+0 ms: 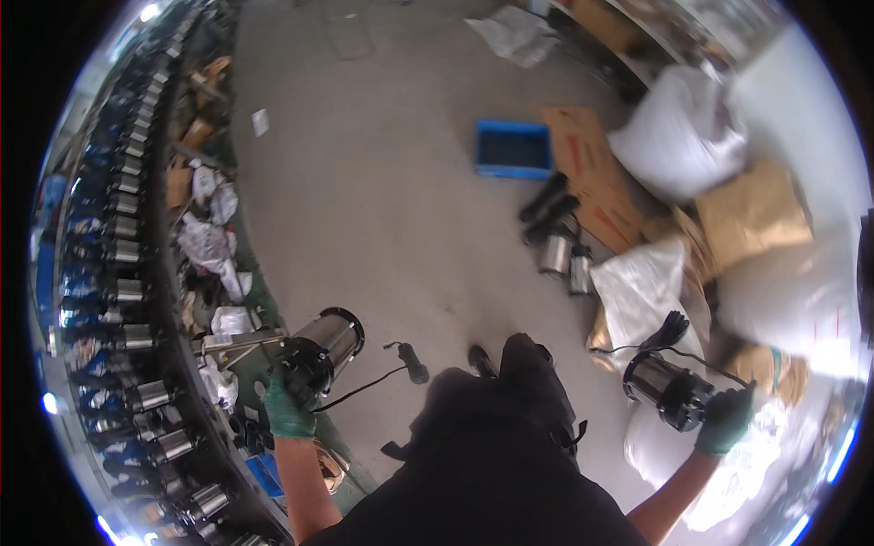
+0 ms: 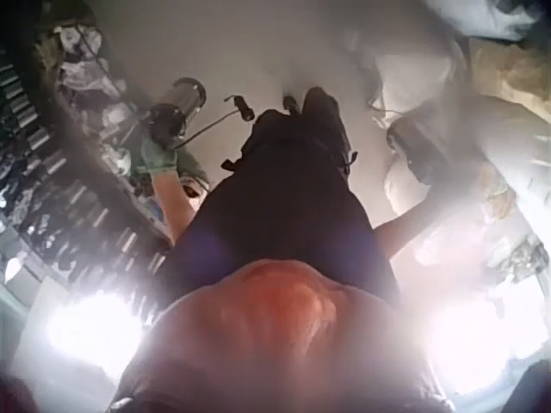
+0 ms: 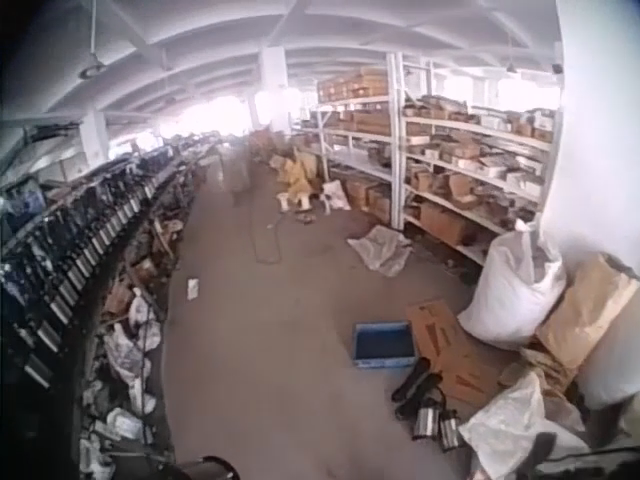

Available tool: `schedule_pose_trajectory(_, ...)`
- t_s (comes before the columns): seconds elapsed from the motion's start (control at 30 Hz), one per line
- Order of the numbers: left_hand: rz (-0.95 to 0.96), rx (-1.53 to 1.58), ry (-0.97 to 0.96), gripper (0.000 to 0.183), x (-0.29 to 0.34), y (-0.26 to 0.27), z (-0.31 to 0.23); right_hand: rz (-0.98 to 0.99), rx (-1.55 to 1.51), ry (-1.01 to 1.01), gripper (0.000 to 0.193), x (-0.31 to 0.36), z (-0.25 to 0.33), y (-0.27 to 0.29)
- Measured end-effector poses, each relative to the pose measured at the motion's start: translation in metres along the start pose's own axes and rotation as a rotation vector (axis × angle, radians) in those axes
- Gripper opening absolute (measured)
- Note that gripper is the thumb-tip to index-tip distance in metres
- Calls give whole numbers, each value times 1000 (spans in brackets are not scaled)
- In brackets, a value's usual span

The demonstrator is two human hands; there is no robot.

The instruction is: The person retrieves water pumps, places one on a workbench, unscrews fasteners using a pneumatic tool, and removes its internal and external components by hand.

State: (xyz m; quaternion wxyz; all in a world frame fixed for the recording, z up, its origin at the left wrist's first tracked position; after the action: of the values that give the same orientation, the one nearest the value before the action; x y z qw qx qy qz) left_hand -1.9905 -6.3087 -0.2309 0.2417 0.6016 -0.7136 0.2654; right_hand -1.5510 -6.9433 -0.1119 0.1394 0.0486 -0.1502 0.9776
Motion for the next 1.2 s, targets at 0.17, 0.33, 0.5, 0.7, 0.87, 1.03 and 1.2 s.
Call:
schedule_pose_trajectory(0.17, -114, 175, -6, 46, -83, 73, -16, 510, -273, -54, 35, -54, -41, -201)
schedule_pose_trajectory(0.33, -231, 324, 43, 23, -129, 57, -80, 538, -295, -207, 35, -131, -145, -413)
schedule_pose_trajectory(0.5, -631, 461, 32, 34, -172, 21, -200, 360, -167, -367, 53, -141, -214, -697)
schedule_pose_trajectory(0.7, -749, 363, 35, 35, -329, -18, -330, 446, -155, -396, 55, -170, -298, -1001)
schedule_pose_trajectory(0.87, -827, 426, 68, 33, -492, -40, -413, 463, -201, -395, 55, -168, -349, -1262)
schedule_pose_trajectory(1.03, -709, 548, 80, 39, -665, -70, -532, 520, -164, -371, 52, -172, -401, -1504)
schedule_pose_trajectory(1.2, -812, 521, 55, 39, -844, -145, -714, 686, -159, -339, 51, -186, -459, -1731)
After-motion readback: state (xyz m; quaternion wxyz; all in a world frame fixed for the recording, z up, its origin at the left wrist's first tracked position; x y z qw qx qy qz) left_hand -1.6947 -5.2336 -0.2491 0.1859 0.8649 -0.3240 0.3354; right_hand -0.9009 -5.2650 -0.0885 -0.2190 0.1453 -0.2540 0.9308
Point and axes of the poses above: each hand's wrist, its own x-axis away from the middle knuckle, its own y-axis out of the back of the hand, z = x × y, the point moved 3 cm from there along -x, towards the middle knuckle, and after that the axes turned 10 degrees about -x, right-handed, at the moved point
